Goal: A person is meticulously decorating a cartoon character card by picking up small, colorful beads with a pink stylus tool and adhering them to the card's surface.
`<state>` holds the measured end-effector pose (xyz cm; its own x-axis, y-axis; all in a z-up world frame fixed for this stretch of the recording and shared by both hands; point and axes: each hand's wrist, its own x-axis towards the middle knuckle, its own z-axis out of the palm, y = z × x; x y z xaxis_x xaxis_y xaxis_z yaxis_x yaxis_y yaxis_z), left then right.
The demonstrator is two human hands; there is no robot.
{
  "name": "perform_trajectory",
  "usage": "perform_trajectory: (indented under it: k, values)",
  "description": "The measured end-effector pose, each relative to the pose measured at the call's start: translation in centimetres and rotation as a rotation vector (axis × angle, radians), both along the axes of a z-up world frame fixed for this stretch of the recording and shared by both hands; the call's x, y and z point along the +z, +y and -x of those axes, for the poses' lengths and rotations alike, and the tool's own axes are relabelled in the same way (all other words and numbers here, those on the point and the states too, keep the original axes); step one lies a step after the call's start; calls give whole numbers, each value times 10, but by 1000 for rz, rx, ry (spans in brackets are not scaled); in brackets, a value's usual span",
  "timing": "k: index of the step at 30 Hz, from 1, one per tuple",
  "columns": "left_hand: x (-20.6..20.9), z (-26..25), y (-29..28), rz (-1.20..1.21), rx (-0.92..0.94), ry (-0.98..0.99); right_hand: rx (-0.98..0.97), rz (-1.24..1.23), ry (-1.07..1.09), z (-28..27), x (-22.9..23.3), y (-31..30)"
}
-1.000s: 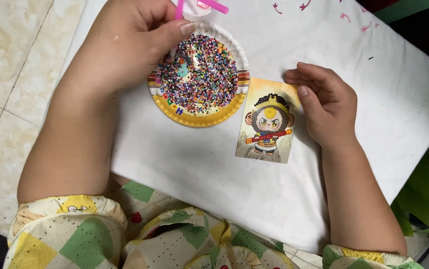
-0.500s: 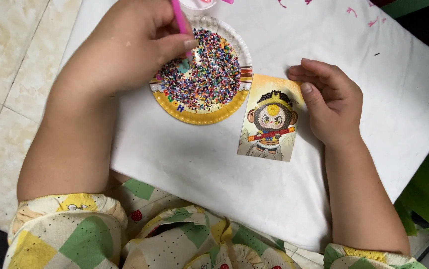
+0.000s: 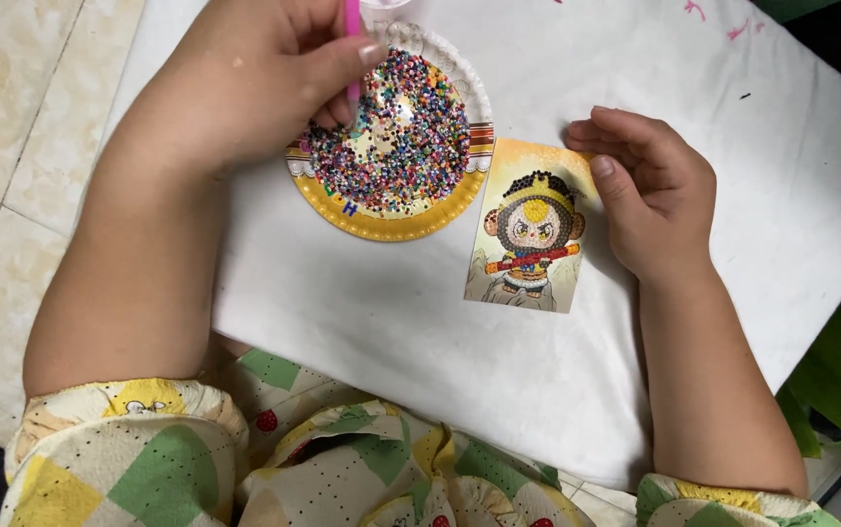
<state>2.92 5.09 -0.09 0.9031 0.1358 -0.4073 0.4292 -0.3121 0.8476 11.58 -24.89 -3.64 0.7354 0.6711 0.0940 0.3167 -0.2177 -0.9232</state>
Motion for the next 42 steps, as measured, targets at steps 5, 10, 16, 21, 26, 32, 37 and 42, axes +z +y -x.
perform_trajectory:
  k: [5, 10, 16, 21, 26, 32, 37, 42]
  values:
    - [-13, -3, -10, -5, 50, -156, -8, -3, 11, 0, -2, -1]
    - [-19, -3, -12, -167, -85, -311, 2, -12, 9, 0, -2, -2]
    - [-16, -3, -13, -194, -92, -317, 3, 0, 2, -1, -2, -2]
    - [-23, -4, -12, -229, -103, -306, 5, -2, 1, -1, -1, -1]
    - [-21, -3, -11, -215, -92, -301, 9, -9, -2, -1, -2, -1]
    - [-19, -2, -14, 2, -9, -278, 9, -12, -14, -2, -2, -1]
    - [-11, 0, -29, 150, -17, -348, 8, -36, -34, -3, -2, -2]
    - [2, 6, -55, 258, 0, -365, 18, -92, 3, -5, -4, -4]
